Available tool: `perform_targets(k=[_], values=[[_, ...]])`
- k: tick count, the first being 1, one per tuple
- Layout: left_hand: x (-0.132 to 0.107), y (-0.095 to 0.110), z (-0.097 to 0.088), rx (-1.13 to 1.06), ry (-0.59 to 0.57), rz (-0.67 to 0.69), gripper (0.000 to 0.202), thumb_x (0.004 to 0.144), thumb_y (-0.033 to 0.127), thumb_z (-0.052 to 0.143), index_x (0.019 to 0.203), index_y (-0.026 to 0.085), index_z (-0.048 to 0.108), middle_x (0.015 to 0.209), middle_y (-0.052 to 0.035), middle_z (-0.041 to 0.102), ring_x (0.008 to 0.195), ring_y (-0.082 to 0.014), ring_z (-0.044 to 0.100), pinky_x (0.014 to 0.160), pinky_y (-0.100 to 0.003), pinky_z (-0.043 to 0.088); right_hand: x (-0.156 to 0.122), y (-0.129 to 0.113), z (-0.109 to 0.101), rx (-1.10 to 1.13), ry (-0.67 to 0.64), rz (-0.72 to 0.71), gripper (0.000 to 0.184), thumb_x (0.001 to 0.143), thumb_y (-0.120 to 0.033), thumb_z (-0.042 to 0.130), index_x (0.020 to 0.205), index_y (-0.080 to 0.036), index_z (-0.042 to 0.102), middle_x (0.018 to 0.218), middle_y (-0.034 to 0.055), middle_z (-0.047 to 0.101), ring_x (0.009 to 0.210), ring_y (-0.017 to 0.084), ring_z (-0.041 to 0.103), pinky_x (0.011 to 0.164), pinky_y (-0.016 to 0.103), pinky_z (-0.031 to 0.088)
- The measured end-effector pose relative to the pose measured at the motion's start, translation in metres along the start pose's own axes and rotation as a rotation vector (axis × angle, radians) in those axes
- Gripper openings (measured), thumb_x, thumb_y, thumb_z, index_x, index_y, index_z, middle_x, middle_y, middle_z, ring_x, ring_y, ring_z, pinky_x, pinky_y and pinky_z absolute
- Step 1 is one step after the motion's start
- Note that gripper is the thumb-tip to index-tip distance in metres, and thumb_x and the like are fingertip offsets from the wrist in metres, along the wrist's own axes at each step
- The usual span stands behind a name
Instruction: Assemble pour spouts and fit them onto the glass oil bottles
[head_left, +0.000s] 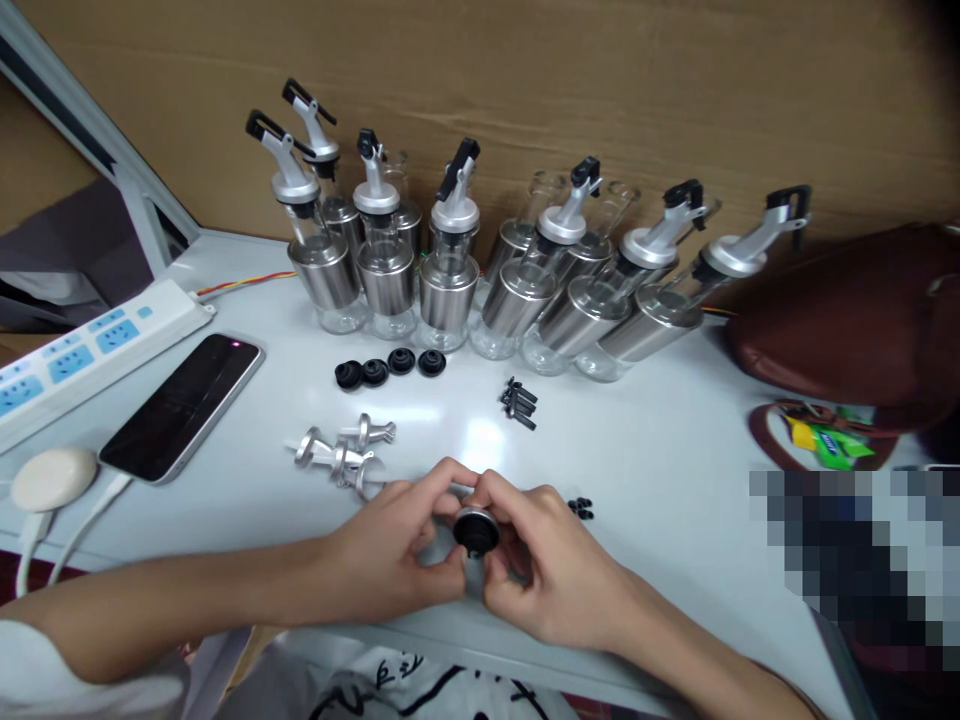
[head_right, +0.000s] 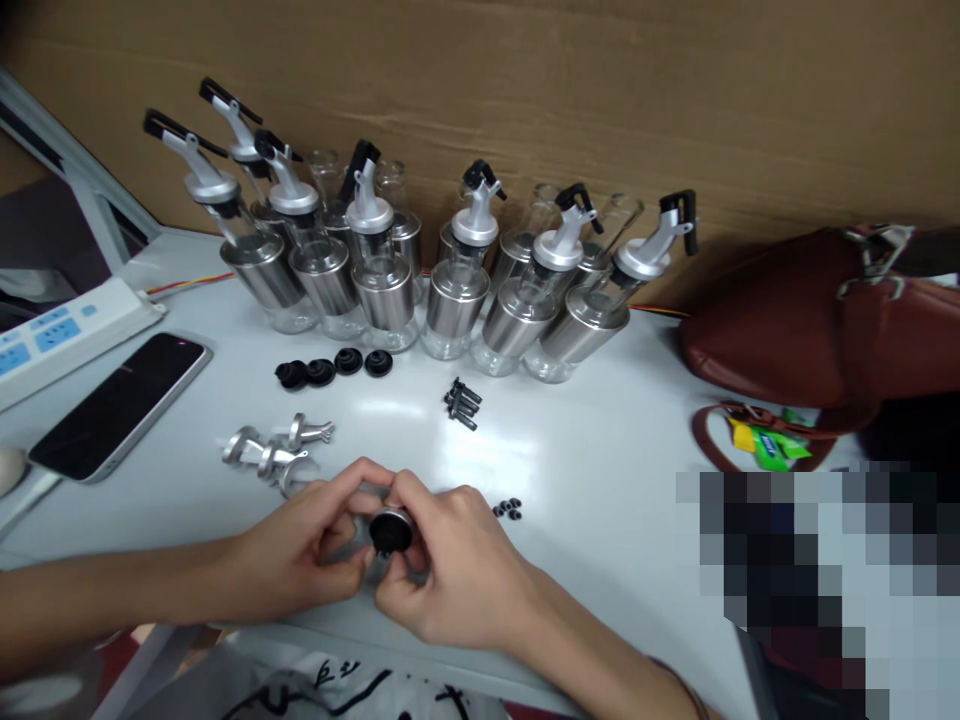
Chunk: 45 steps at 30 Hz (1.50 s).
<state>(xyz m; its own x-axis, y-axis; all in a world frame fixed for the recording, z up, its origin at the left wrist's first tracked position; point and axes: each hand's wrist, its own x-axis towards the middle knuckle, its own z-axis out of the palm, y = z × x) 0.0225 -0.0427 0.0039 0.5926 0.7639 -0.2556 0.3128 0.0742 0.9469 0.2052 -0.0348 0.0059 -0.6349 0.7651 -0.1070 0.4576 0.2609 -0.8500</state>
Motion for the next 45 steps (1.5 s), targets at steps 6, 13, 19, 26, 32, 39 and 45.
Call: perform_targets(k=[6,13,19,26,32,39,45], values=[[-0.001,-0.002,0.002,0.019,0.015,0.014,0.032,0.073,0.015,0.051,0.105,0.019,0.044,0.075,0.002,0.063,0.042,-0.0025,0.031,0.039,-0.014,0.024,0.0,-0.001,0.0,-0.069,0.024,-0.035,0.015,0.062,-0.018,0.042,0.076,-0.022,0.037,0.048,-0.0102,0.032,0.038,0.007,0.03,0.039,0.02,0.024],[-0.002,-0.005,0.004,0.009,0.037,0.021,0.039,0.074,0.017,0.051,0.112,0.02,0.044,0.079,0.001,0.064,0.041,-0.0025,0.029,0.039,-0.015,0.024,-0.002,-0.001,-0.001,-0.006,0.038,-0.053,0.017,0.063,-0.015,0.042,0.077,-0.022,0.037,0.049,-0.0104,0.034,0.038,0.006,0.031,0.039,0.019,0.025],[-0.002,-0.003,0.002,-0.157,0.089,0.053,0.032,0.079,0.022,0.051,0.109,0.02,0.04,0.072,0.0042,0.053,0.046,-0.0044,0.031,0.044,-0.018,0.024,-0.002,0.001,-0.004,0.063,0.168,-0.141,0.015,0.07,-0.016,0.048,0.085,-0.02,0.045,0.062,-0.0054,0.052,0.052,0.008,0.047,0.05,0.019,0.04],[-0.003,-0.004,0.0,-0.167,0.147,0.056,0.029,0.085,0.031,0.053,0.109,0.019,0.041,0.064,0.0046,0.047,0.056,-0.0096,0.044,0.053,-0.022,0.037,-0.002,0.001,-0.008,-0.036,0.368,-0.171,0.015,0.082,-0.027,0.062,0.094,-0.019,0.056,0.072,0.0002,0.062,0.061,0.012,0.058,0.056,0.022,0.049],[-0.002,-0.011,0.001,-0.212,0.173,0.22,0.041,0.081,0.021,0.066,0.114,0.025,0.042,0.093,-0.001,0.051,0.074,-0.0102,0.056,0.065,-0.022,0.047,-0.002,0.004,-0.009,-0.018,0.469,-0.357,0.014,0.084,-0.022,0.065,0.096,-0.021,0.057,0.092,0.0067,0.07,0.086,0.019,0.068,0.072,0.029,0.056],[0.003,-0.013,-0.003,-0.038,0.22,0.484,0.036,0.085,0.019,0.065,0.114,0.03,0.047,0.105,-0.0018,0.046,0.08,-0.0091,0.054,0.073,-0.021,0.05,0.001,0.005,-0.009,0.005,0.48,-0.473,0.011,0.083,-0.019,0.069,0.089,-0.02,0.06,0.081,0.0054,0.07,0.067,0.016,0.064,0.062,0.031,0.055],[0.004,-0.012,-0.007,0.057,0.223,0.491,0.029,0.088,0.025,0.061,0.115,0.028,0.051,0.103,-0.0042,0.051,0.088,-0.0142,0.056,0.075,-0.025,0.053,0.0,0.003,-0.011,0.023,0.488,-0.48,0.005,0.083,-0.016,0.067,0.08,-0.019,0.064,0.074,0.0047,0.072,0.063,0.015,0.065,0.058,0.029,0.056]])
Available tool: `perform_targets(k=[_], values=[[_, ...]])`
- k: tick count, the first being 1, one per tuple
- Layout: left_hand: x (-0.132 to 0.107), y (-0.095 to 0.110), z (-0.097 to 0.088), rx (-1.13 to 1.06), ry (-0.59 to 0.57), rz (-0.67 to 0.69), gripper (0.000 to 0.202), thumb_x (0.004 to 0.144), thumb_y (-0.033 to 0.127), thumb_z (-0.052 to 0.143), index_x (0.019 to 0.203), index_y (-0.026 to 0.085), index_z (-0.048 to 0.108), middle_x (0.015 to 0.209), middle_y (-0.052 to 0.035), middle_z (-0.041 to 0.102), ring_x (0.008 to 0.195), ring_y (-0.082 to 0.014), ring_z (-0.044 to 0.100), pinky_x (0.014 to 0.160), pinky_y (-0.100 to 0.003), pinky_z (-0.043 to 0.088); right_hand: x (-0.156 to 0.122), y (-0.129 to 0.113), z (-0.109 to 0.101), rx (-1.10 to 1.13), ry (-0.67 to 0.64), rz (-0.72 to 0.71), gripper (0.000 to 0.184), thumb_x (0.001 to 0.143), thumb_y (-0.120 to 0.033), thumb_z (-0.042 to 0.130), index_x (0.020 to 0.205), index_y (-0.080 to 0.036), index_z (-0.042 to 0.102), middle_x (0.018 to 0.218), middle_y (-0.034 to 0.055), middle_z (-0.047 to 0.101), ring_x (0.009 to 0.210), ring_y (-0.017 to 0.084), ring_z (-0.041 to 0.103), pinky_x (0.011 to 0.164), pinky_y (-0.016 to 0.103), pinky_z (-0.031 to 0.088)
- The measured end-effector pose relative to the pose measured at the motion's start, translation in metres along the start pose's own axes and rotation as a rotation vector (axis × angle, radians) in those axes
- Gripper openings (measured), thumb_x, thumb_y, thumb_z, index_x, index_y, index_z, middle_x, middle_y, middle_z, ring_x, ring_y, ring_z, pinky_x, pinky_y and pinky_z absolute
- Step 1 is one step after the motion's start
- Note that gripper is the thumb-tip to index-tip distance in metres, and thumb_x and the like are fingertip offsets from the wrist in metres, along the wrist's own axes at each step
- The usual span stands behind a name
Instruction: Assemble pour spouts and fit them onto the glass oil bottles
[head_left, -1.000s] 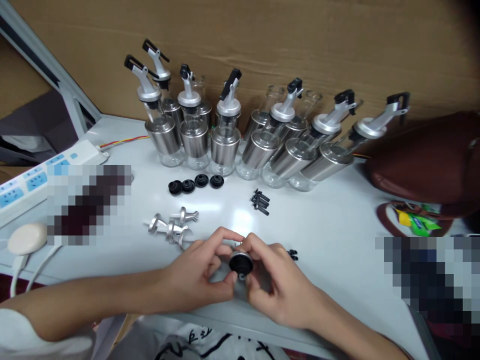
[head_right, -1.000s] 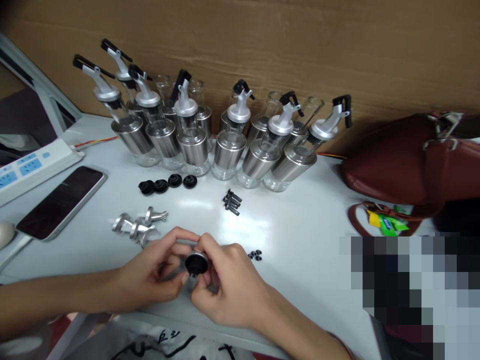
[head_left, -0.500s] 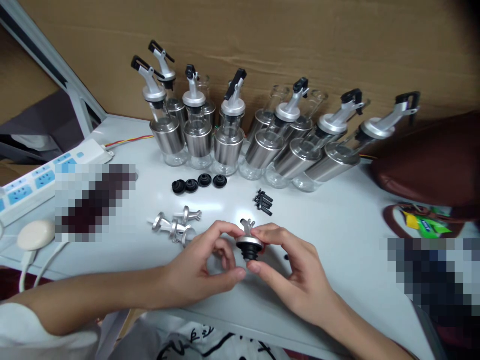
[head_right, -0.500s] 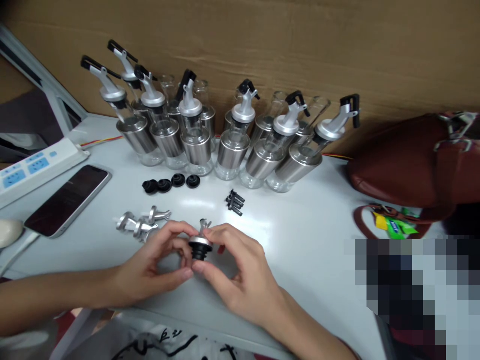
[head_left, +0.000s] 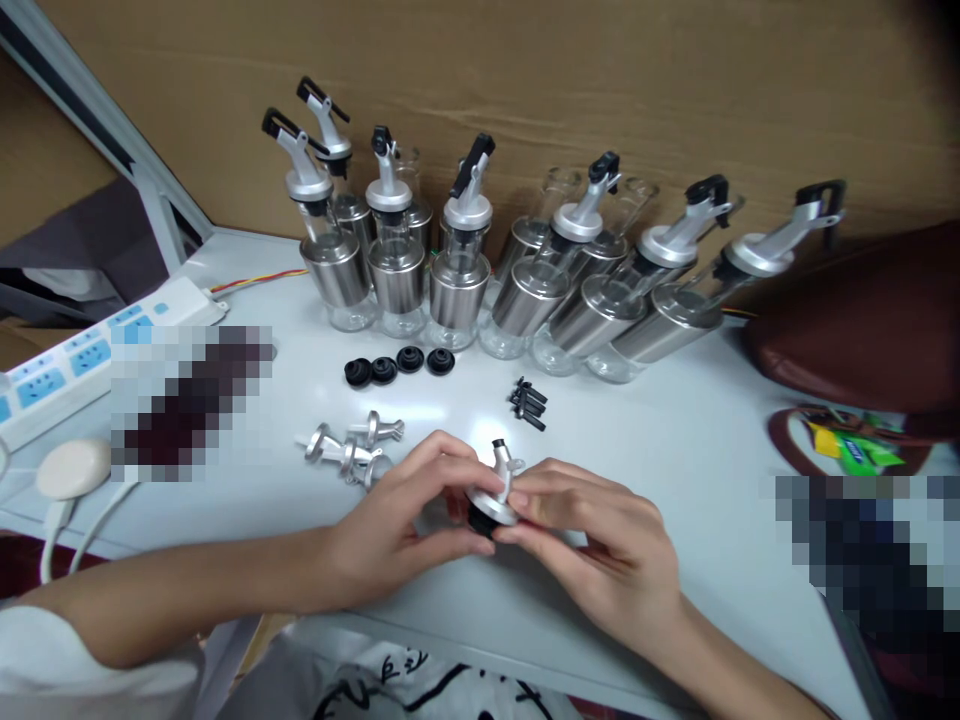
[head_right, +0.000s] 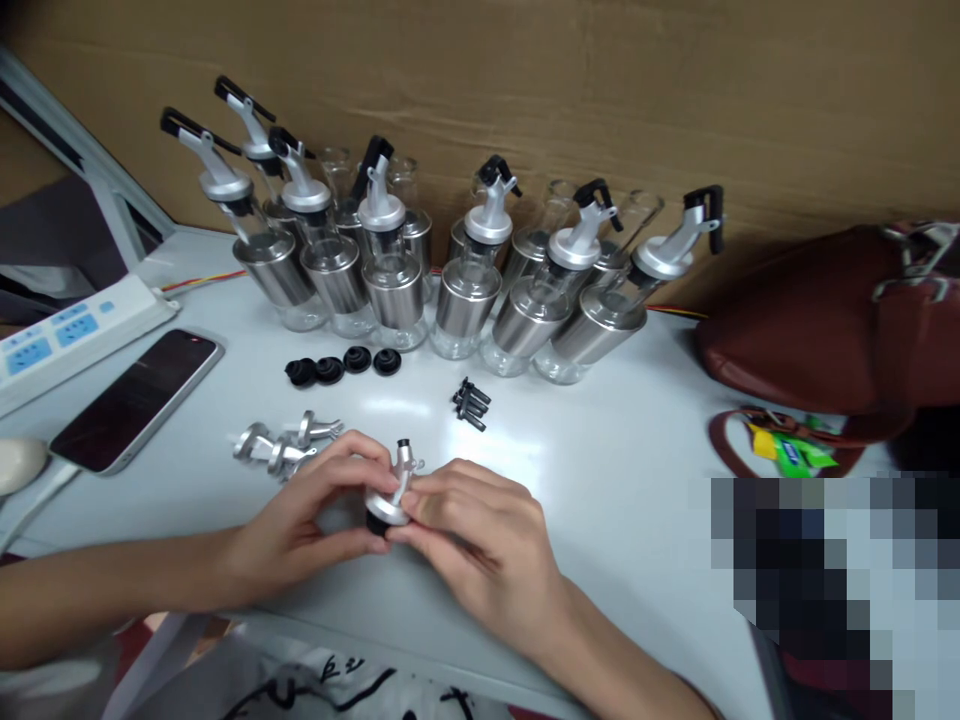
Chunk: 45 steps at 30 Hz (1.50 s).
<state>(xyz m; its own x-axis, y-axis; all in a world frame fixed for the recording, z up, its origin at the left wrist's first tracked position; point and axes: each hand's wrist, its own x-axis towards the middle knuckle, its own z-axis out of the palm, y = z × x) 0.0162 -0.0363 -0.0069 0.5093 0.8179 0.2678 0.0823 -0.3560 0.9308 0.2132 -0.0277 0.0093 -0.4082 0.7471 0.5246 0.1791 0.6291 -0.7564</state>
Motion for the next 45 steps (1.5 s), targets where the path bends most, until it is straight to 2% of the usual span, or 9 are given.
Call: perform_targets(k=[6,10,14,16,19,25,30,35,45], values=[[-0.001,0.0,-0.001,-0.005,0.02,0.001,0.031,0.088,0.022,0.061,0.116,0.031,0.053,0.104,-0.0039,0.047,0.094,-0.0149,0.054,0.077,-0.024,0.053,-0.001,-0.001,-0.001,0.035,-0.006,0.074,0.011,0.084,-0.011,0.064,0.089,-0.02,0.066,0.086,0.0052,0.075,0.074,0.017,0.07,0.066,0.029,0.058],[-0.002,0.002,-0.001,-0.04,0.091,0.051,0.032,0.087,0.018,0.061,0.116,0.032,0.054,0.104,-0.0029,0.046,0.098,-0.0135,0.052,0.076,-0.02,0.052,0.002,0.001,-0.007,-0.039,-0.049,0.09,0.012,0.089,-0.018,0.058,0.098,-0.02,0.066,0.097,0.0068,0.074,0.089,0.019,0.069,0.076,0.033,0.055],[-0.001,0.005,-0.001,-0.083,0.085,0.033,0.031,0.087,0.014,0.061,0.114,0.029,0.054,0.111,-0.0049,0.053,0.105,-0.0164,0.055,0.08,-0.024,0.053,0.004,0.018,-0.018,-0.449,-0.006,0.179,0.012,0.09,-0.019,0.055,0.085,-0.018,0.065,0.083,0.006,0.071,0.078,0.021,0.063,0.072,0.036,0.047],[-0.001,0.006,0.0,-0.106,0.055,0.026,0.03,0.088,0.011,0.058,0.113,0.027,0.053,0.108,-0.0053,0.058,0.108,-0.0179,0.056,0.082,-0.027,0.053,0.003,0.03,-0.022,-0.675,-0.037,0.226,0.014,0.089,-0.023,0.055,0.082,-0.018,0.066,0.079,0.0063,0.069,0.074,0.023,0.059,0.068,0.036,0.041],[-0.001,0.006,0.001,-0.07,0.024,0.045,0.029,0.089,0.009,0.055,0.112,0.025,0.054,0.105,-0.0057,0.061,0.107,-0.0178,0.058,0.083,-0.027,0.053,0.001,0.044,-0.025,-0.823,-0.088,0.259,0.017,0.09,-0.024,0.054,0.081,-0.016,0.067,0.077,0.0066,0.067,0.073,0.023,0.056,0.066,0.036,0.037],[-0.001,0.007,-0.001,0.007,0.002,0.01,0.027,0.088,0.006,0.054,0.109,0.022,0.057,0.106,-0.006,0.054,0.098,-0.0137,0.059,0.08,-0.023,0.053,0.001,0.045,-0.021,-0.846,-0.208,0.153,0.027,0.093,-0.022,0.049,0.107,-0.012,0.069,0.093,0.0126,0.064,0.083,0.026,0.053,0.069,0.037,0.042],[-0.002,0.006,0.0,-0.004,0.004,0.026,0.029,0.086,0.005,0.055,0.11,0.022,0.056,0.105,-0.0053,0.053,0.096,-0.0131,0.059,0.079,-0.022,0.053,0.0,0.045,-0.023,-0.825,-0.177,0.195,0.022,0.091,-0.024,0.053,0.09,-0.014,0.072,0.09,0.0101,0.066,0.084,0.025,0.054,0.071,0.036,0.043],[-0.002,0.005,0.0,-0.018,-0.006,0.044,0.031,0.086,0.005,0.055,0.112,0.023,0.055,0.105,-0.0052,0.054,0.101,-0.0147,0.058,0.079,-0.023,0.053,0.0,0.05,-0.03,-0.895,-0.123,0.286,0.015,0.086,-0.022,0.061,0.073,-0.016,0.066,0.079,0.0044,0.067,0.075,0.022,0.057,0.068,0.035,0.042],[-0.002,0.004,0.001,-0.014,0.007,0.036,0.031,0.087,0.005,0.055,0.114,0.021,0.053,0.108,-0.0073,0.058,0.105,-0.016,0.059,0.08,-0.024,0.054,0.004,0.05,-0.034,-0.969,-0.172,0.529,0.008,0.081,-0.021,0.066,0.076,-0.016,0.069,0.074,0.0033,0.066,0.075,0.024,0.061,0.065,0.034,0.043]])
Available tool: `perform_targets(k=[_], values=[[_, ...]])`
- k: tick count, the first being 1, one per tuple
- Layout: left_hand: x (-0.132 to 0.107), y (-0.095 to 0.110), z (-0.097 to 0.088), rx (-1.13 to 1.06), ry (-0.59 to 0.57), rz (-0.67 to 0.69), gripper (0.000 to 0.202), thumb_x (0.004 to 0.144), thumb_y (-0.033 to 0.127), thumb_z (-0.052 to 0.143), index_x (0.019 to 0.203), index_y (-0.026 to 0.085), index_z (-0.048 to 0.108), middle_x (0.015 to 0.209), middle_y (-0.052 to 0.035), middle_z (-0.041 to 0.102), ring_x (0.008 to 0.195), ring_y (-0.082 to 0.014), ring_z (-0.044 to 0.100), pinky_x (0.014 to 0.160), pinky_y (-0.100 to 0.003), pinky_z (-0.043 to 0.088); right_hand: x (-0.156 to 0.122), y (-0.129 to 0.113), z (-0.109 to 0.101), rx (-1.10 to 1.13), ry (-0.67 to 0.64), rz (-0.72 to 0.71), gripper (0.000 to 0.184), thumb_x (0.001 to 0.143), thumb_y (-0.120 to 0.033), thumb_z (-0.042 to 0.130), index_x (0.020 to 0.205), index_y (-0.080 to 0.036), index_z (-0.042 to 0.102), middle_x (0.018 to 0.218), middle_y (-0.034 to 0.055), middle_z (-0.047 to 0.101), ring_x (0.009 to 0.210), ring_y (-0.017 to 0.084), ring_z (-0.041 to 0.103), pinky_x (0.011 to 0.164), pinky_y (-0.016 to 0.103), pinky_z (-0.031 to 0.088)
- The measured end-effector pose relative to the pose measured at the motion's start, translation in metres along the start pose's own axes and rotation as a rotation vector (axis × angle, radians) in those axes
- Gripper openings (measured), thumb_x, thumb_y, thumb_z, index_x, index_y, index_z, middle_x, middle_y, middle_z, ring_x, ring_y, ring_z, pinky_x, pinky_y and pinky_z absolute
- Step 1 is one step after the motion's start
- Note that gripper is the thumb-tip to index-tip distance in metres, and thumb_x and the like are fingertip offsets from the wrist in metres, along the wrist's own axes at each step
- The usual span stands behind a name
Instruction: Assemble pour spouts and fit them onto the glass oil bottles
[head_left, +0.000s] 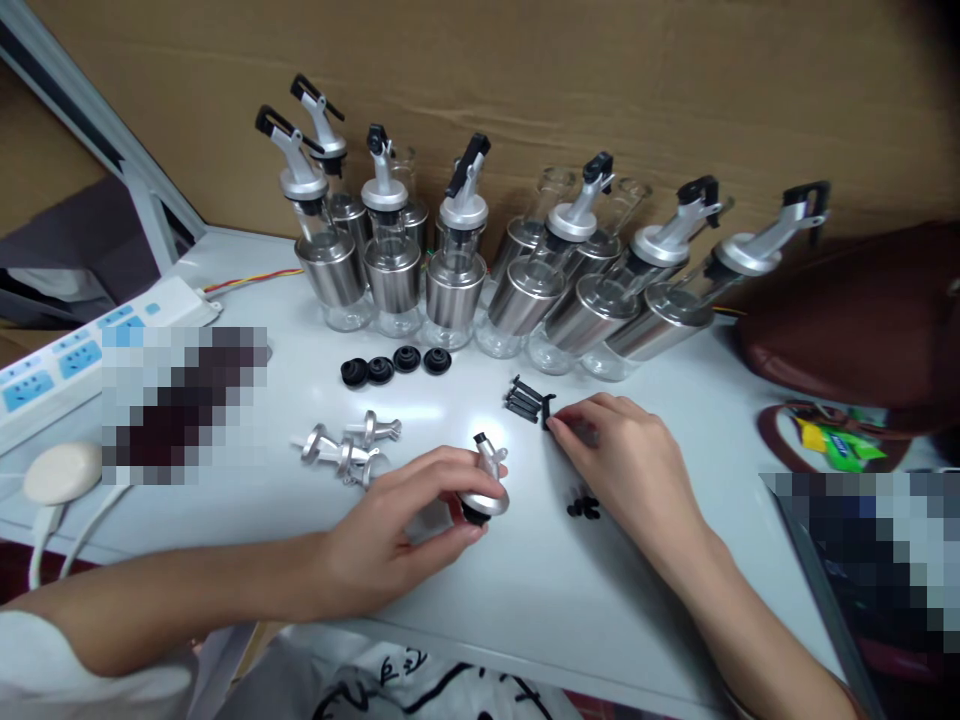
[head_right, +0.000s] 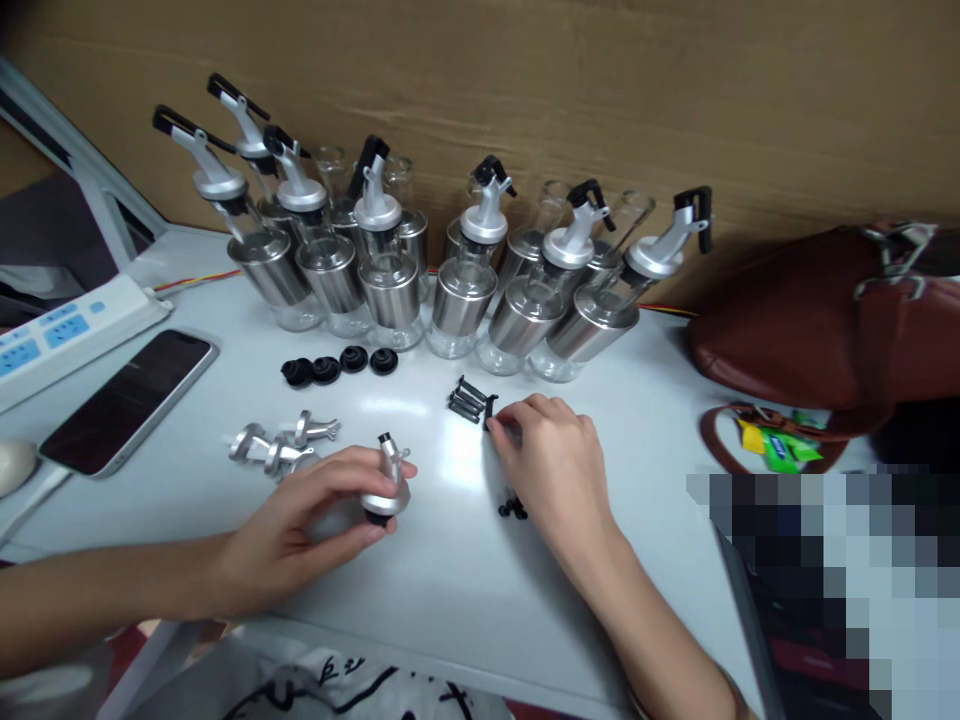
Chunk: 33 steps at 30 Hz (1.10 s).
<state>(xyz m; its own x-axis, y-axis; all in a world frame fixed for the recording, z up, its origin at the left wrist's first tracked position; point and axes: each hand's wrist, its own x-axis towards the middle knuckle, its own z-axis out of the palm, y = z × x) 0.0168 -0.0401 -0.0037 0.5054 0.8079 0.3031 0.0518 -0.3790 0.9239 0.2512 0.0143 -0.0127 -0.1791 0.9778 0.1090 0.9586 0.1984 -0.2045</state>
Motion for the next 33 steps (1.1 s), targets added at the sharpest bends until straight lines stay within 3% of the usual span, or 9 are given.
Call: perform_targets(k=[7,12,16,22,26,33], values=[[0.0,0.002,-0.002,0.043,-0.024,-0.028,0.032,0.087,0.009,0.057,0.116,0.021,0.057,0.108,-0.0071,0.058,0.099,-0.0142,0.06,0.081,-0.024,0.054,0.0,-0.004,-0.003,-0.023,-0.042,0.037,0.01,0.081,-0.026,0.066,0.079,-0.017,0.069,0.077,0.0034,0.067,0.077,0.025,0.063,0.067,0.034,0.043],[0.001,0.001,-0.004,0.1,-0.081,-0.014,0.036,0.089,0.016,0.057,0.124,0.025,0.055,0.106,-0.0064,0.059,0.1,-0.015,0.06,0.089,-0.028,0.052,0.0,-0.003,-0.005,-0.029,-0.106,0.149,0.009,0.08,-0.025,0.064,0.073,-0.018,0.065,0.074,0.002,0.067,0.065,0.022,0.061,0.059,0.031,0.04],[-0.001,-0.001,-0.004,0.116,-0.079,-0.036,0.029,0.09,0.023,0.058,0.119,0.026,0.059,0.109,-0.0053,0.05,0.093,-0.0121,0.059,0.088,-0.026,0.052,-0.001,0.0,-0.004,0.019,-0.071,0.175,0.01,0.077,-0.025,0.064,0.068,-0.019,0.062,0.067,0.0009,0.066,0.057,0.02,0.058,0.053,0.029,0.038],[0.0,-0.001,-0.003,0.169,-0.045,-0.048,0.024,0.09,0.028,0.057,0.114,0.027,0.062,0.114,-0.0057,0.041,0.101,-0.0153,0.054,0.096,-0.033,0.049,-0.014,-0.019,-0.018,0.344,0.369,-0.111,0.006,0.084,-0.017,0.06,0.078,-0.019,0.06,0.069,-0.0014,0.065,0.057,0.011,0.059,0.054,0.022,0.042],[0.001,-0.003,-0.002,0.193,-0.051,-0.042,0.023,0.091,0.027,0.056,0.113,0.027,0.061,0.13,-0.0073,0.032,0.104,-0.016,0.053,0.095,-0.034,0.05,-0.024,-0.034,-0.023,0.52,0.37,-0.33,0.013,0.084,-0.006,0.058,0.082,-0.019,0.055,0.074,-0.001,0.063,0.06,0.009,0.058,0.061,0.021,0.046],[-0.002,-0.005,-0.002,0.221,-0.15,-0.027,0.027,0.093,0.022,0.051,0.119,0.026,0.056,0.143,-0.0103,0.022,0.108,-0.0179,0.05,0.089,-0.031,0.054,-0.027,-0.039,-0.019,0.615,0.338,-0.508,0.02,0.083,0.001,0.056,0.09,-0.019,0.056,0.078,0.0046,0.062,0.068,0.014,0.06,0.061,0.026,0.05]])
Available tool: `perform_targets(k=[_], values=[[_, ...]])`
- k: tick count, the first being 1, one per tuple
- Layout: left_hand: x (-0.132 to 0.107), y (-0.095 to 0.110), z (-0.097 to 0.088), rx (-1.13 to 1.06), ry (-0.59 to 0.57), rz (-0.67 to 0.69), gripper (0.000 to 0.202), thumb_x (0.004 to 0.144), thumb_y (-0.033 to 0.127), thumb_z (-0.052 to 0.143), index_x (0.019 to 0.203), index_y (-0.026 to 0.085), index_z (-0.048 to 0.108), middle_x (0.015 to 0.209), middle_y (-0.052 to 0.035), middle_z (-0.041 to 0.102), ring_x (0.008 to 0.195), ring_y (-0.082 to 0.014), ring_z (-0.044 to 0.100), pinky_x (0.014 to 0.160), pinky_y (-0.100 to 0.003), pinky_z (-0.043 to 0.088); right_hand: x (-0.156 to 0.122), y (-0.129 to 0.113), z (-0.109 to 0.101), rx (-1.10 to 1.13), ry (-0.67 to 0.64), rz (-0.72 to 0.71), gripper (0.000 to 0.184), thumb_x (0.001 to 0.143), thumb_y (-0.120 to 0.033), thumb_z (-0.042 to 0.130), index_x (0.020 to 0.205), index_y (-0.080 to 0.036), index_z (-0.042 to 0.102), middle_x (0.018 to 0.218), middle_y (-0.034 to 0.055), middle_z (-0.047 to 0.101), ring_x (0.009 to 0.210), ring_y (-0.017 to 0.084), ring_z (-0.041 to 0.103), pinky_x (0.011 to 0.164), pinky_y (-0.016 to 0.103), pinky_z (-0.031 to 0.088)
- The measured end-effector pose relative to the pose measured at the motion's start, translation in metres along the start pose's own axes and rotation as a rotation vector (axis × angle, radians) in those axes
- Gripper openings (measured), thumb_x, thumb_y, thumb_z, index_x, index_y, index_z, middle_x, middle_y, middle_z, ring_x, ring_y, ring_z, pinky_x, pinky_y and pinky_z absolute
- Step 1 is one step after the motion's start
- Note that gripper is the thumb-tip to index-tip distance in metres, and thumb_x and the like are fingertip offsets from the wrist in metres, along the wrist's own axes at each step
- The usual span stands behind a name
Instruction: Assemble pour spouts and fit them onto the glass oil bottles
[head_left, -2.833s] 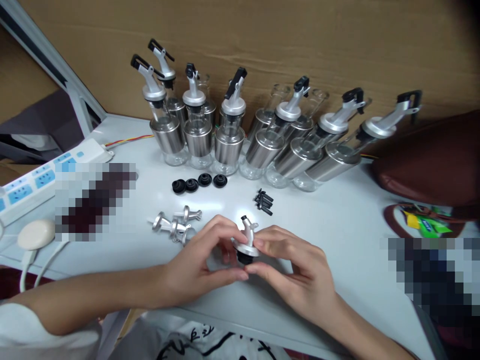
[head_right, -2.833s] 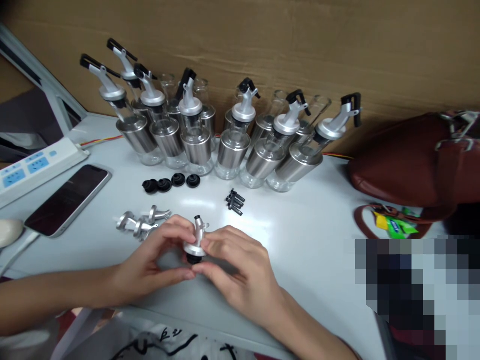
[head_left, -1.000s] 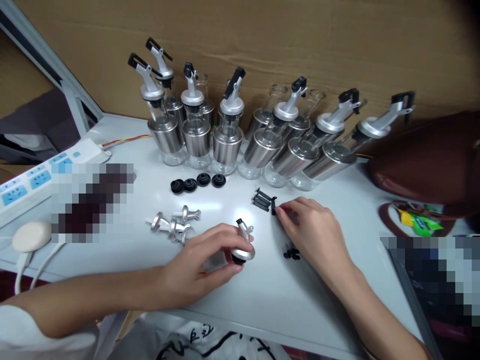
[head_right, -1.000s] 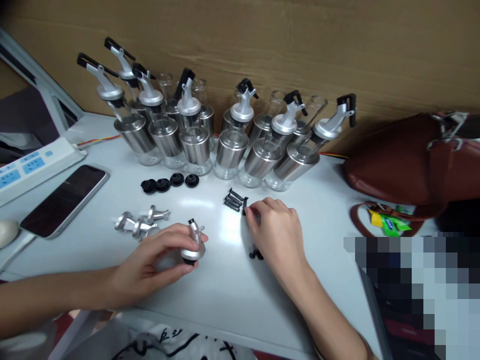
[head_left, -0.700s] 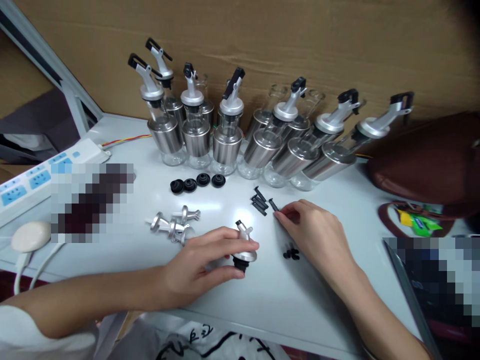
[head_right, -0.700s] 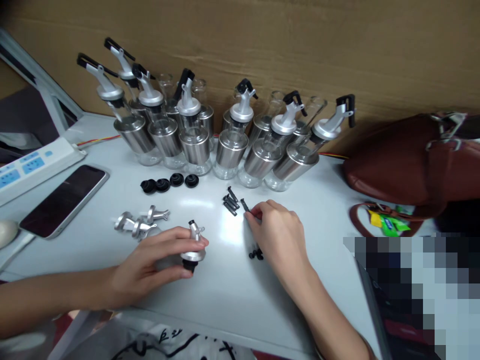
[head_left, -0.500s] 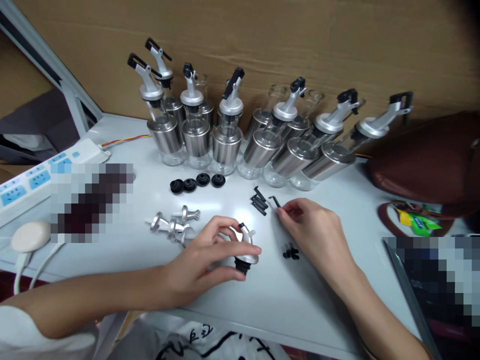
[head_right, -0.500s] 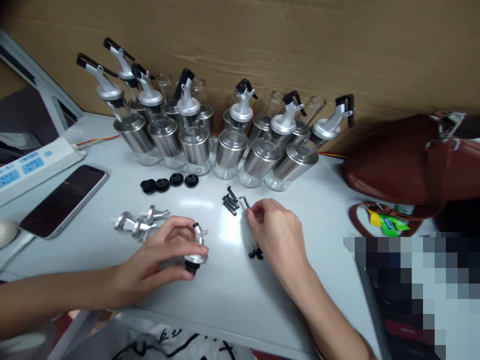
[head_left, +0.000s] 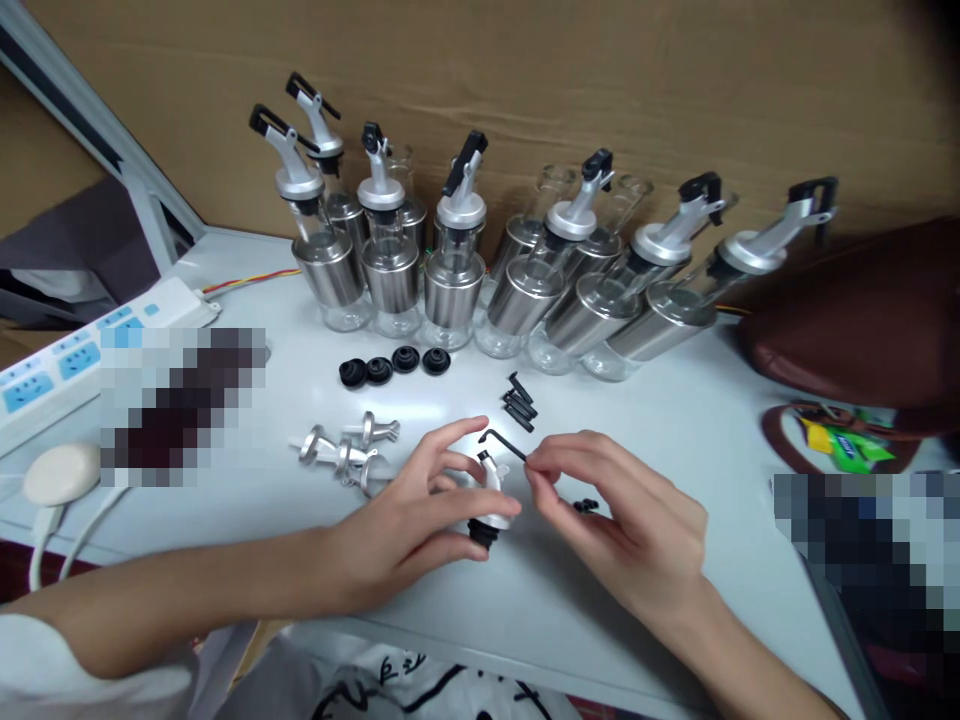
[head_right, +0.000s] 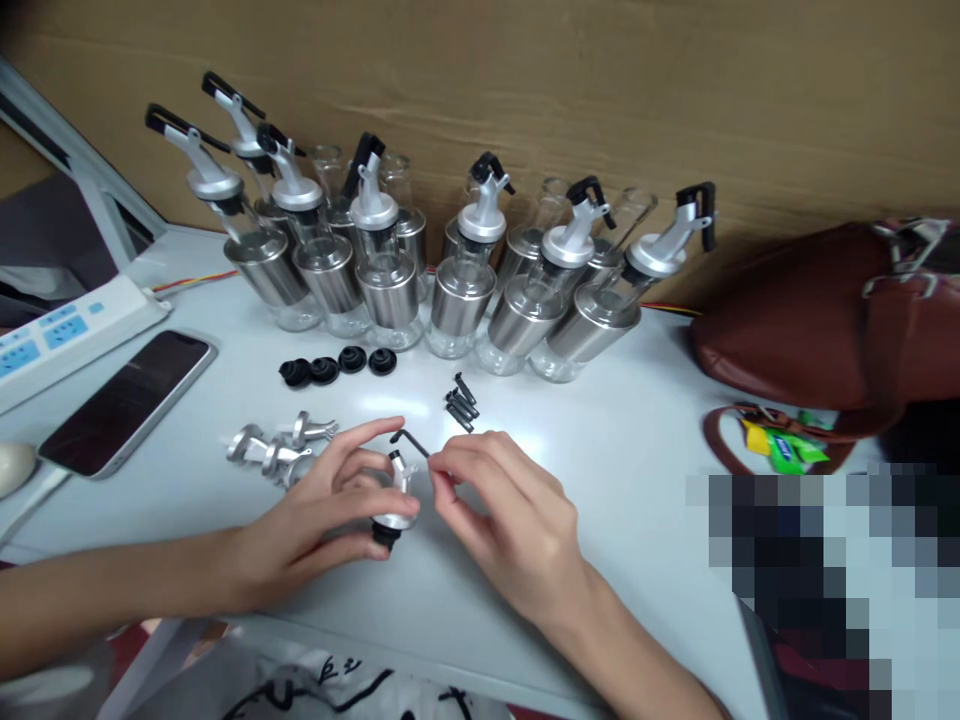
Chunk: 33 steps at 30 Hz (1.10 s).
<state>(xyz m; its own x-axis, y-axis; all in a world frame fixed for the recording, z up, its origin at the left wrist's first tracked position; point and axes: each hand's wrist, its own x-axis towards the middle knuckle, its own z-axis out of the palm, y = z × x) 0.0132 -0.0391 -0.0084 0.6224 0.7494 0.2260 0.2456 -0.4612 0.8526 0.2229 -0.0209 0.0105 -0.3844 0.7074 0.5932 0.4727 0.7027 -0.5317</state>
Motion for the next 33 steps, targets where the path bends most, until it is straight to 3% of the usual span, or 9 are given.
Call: perform_targets(k=[9,15,18,22,29,33], values=[[0.003,0.0015,-0.0042,0.037,-0.012,0.088,0.027,0.094,0.017,0.048,0.12,0.019,0.052,0.148,-0.0161,0.024,0.102,-0.0149,0.054,0.09,-0.027,0.051,0.0005,-0.0023,-0.0018,0.044,-0.041,-0.069,0.021,0.082,0.001,0.055,0.092,-0.018,0.055,0.076,0.0056,0.061,0.069,0.015,0.057,0.061,0.03,0.052],[0.0028,0.0034,-0.0061,0.191,0.009,0.106,0.023,0.095,0.026,0.048,0.116,0.019,0.054,0.145,-0.0169,0.035,0.101,-0.016,0.057,0.093,-0.03,0.048,0.0012,-0.0021,-0.0015,0.066,-0.039,-0.127,0.024,0.082,0.002,0.056,0.097,-0.017,0.055,0.076,0.006,0.062,0.069,0.016,0.058,0.061,0.031,0.05],[0.0016,0.0027,-0.0067,0.213,0.042,0.113,0.024,0.095,0.029,0.047,0.116,0.02,0.053,0.143,-0.0164,0.038,0.096,-0.0156,0.059,0.093,-0.032,0.049,0.0017,-0.0013,-0.0018,0.039,-0.041,-0.124,0.018,0.086,-0.014,0.06,0.103,-0.017,0.055,0.082,0.0081,0.064,0.073,0.019,0.061,0.061,0.033,0.051],[0.0004,0.0016,-0.0077,0.23,0.059,0.133,0.026,0.095,0.031,0.047,0.118,0.021,0.053,0.143,-0.017,0.038,0.093,-0.0154,0.06,0.089,-0.032,0.05,0.0006,-0.0008,-0.002,0.022,-0.077,-0.089,0.035,0.084,-0.038,0.066,0.108,-0.014,0.057,0.09,0.0129,0.067,0.08,0.023,0.064,0.067,0.037,0.054],[-0.0007,0.0019,-0.0079,0.18,0.059,0.098,0.027,0.094,0.031,0.049,0.12,0.024,0.054,0.142,-0.014,0.041,0.084,-0.0137,0.061,0.088,-0.032,0.049,-0.0013,-0.0014,-0.0007,0.023,-0.077,-0.111,0.028,0.087,-0.032,0.063,0.109,-0.015,0.06,0.088,0.0121,0.067,0.074,0.021,0.064,0.063,0.036,0.055],[-0.0004,0.0035,-0.0078,0.211,0.056,0.152,0.028,0.094,0.033,0.05,0.119,0.021,0.053,0.142,-0.0157,0.042,0.084,-0.0134,0.061,0.089,-0.031,0.045,0.0,-0.0031,-0.0009,0.036,-0.073,-0.125,0.031,0.09,-0.037,0.058,0.11,-0.013,0.06,0.089,0.0136,0.068,0.078,0.022,0.065,0.065,0.036,0.055]])
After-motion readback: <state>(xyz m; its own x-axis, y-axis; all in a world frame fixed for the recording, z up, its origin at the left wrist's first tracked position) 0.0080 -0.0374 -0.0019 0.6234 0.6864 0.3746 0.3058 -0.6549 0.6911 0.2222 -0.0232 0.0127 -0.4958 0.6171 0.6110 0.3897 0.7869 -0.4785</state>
